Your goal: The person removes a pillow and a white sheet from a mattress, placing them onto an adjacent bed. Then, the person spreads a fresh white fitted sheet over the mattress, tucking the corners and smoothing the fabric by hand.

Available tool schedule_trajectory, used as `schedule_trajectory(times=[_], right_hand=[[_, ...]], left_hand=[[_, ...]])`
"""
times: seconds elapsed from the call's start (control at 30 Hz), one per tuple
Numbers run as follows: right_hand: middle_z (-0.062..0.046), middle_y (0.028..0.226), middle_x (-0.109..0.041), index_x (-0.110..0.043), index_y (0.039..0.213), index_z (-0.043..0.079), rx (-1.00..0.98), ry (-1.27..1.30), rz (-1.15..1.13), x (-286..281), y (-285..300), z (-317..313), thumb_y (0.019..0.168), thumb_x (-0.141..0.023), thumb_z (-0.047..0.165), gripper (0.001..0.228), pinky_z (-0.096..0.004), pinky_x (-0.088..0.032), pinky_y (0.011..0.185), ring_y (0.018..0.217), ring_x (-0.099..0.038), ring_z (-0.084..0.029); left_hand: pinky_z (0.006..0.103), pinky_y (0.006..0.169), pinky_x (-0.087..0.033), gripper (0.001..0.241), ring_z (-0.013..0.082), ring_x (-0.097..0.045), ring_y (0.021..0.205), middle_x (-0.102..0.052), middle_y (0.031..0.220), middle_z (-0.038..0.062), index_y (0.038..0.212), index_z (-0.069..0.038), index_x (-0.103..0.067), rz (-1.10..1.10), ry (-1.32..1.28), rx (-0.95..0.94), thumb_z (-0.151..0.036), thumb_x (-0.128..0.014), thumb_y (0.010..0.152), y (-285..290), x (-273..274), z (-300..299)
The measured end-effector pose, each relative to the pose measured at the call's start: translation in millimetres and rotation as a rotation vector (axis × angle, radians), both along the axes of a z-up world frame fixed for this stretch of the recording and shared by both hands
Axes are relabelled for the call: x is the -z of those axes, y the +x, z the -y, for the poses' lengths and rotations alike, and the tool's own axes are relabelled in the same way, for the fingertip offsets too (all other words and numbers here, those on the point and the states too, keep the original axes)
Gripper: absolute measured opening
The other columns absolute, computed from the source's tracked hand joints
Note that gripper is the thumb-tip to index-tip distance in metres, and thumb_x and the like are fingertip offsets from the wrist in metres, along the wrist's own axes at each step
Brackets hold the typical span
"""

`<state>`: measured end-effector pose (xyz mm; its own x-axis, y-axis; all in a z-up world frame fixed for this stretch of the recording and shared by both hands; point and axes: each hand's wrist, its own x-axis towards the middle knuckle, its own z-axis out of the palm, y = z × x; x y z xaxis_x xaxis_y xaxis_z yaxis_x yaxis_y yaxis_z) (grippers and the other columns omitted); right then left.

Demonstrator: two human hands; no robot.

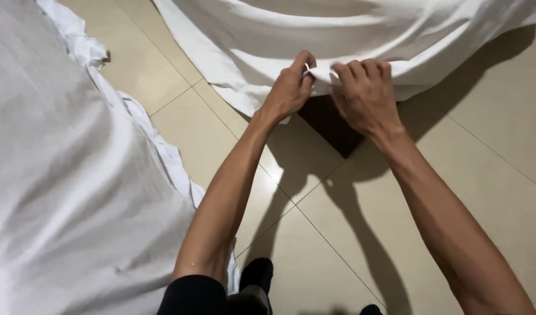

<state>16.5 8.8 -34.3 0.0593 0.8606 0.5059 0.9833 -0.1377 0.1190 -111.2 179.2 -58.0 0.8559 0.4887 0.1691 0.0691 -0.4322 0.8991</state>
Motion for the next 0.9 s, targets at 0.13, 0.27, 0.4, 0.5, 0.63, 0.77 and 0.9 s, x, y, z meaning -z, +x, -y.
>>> schedule_trajectory(times=[0.13,0.27,0.4,0.5,0.63,0.77,0.9], right_hand=[[-0.004,0.095,-0.071,-0.071,0.105,0.012,0.003,0.034,-0.135,0,9,-14,0.106,-0.069,0.014,0.003,-0.043,-0.04,0.093,0.09,-0.06,-0.023],[-0.007,0.088,-0.071,-0.068,0.099,0.007,-0.021,0.164,-0.214,5,18,-19,0.112,-0.062,0.008,0.014,-0.041,-0.042,0.089,0.082,-0.062,-0.021],[-0.007,0.082,-0.068,-0.065,0.097,0.007,0.066,0.171,-0.262,16,33,-23,0.116,-0.058,0.007,0.02,-0.039,-0.044,0.085,0.072,-0.056,-0.021],[-0.008,0.09,-0.07,-0.064,0.098,0.007,0.07,0.277,-0.247,-4,10,-31,0.117,-0.055,0.01,0.022,-0.037,-0.044,0.086,0.078,-0.059,-0.024],[-0.009,0.083,-0.063,-0.064,0.097,0.007,0.121,0.164,-0.304,-4,5,-43,0.119,-0.05,0.021,0.03,-0.044,-0.043,0.088,0.071,-0.054,-0.025],[-0.012,0.083,-0.063,-0.064,0.113,0.0,-0.111,0.116,-0.316,-32,-36,-58,0.111,-0.058,0.033,0.034,-0.044,-0.041,0.084,0.077,-0.058,-0.029],[-0.016,0.085,-0.068,-0.065,0.125,-0.006,-0.132,0.182,-0.044,-53,-70,-81,0.074,-0.074,0.049,0.075,-0.043,-0.046,0.07,0.071,-0.063,-0.03]], left_hand=[[0.0492,0.071,-0.049,0.028,0.037,-0.07,0.075,-0.07,0.077,0.021,0.116,-0.008,-0.043,-0.108,0.182,0.076,-0.018,-0.066,0.102,-27,1,-8],[0.0505,0.071,-0.052,0.027,0.0402,-0.067,0.083,-0.07,0.087,0.021,0.109,-0.003,-0.053,-0.168,0.545,0.01,-0.003,-0.068,0.087,-45,34,-35],[0.0462,0.079,-0.058,0.029,0.0386,-0.068,0.094,-0.066,0.101,0.024,0.107,0.003,-0.063,-0.287,0.726,-0.31,0.016,-0.06,0.081,-77,54,-60],[0.0413,0.073,-0.06,0.041,0.0398,-0.067,0.09,-0.063,0.108,0.03,0.114,0.009,-0.063,-0.414,0.629,-0.388,0.02,-0.059,0.075,-111,60,-82],[0.0465,0.083,-0.057,0.041,0.0399,-0.066,0.098,-0.065,0.11,0.026,0.117,0.003,-0.064,-0.322,0.539,-0.376,0.008,-0.069,0.077,-132,35,-100],[0.0492,0.079,-0.054,0.048,0.039,-0.063,0.092,-0.063,0.103,0.02,0.122,-0.001,-0.062,-0.001,0.588,-0.289,0.016,-0.061,0.076,-117,-3,-95],[0.0435,0.071,-0.055,0.042,0.0299,-0.065,0.084,-0.062,0.094,0.011,0.116,-0.009,-0.063,0.063,0.561,-0.259,0.013,-0.061,0.081,-79,-43,-82]])
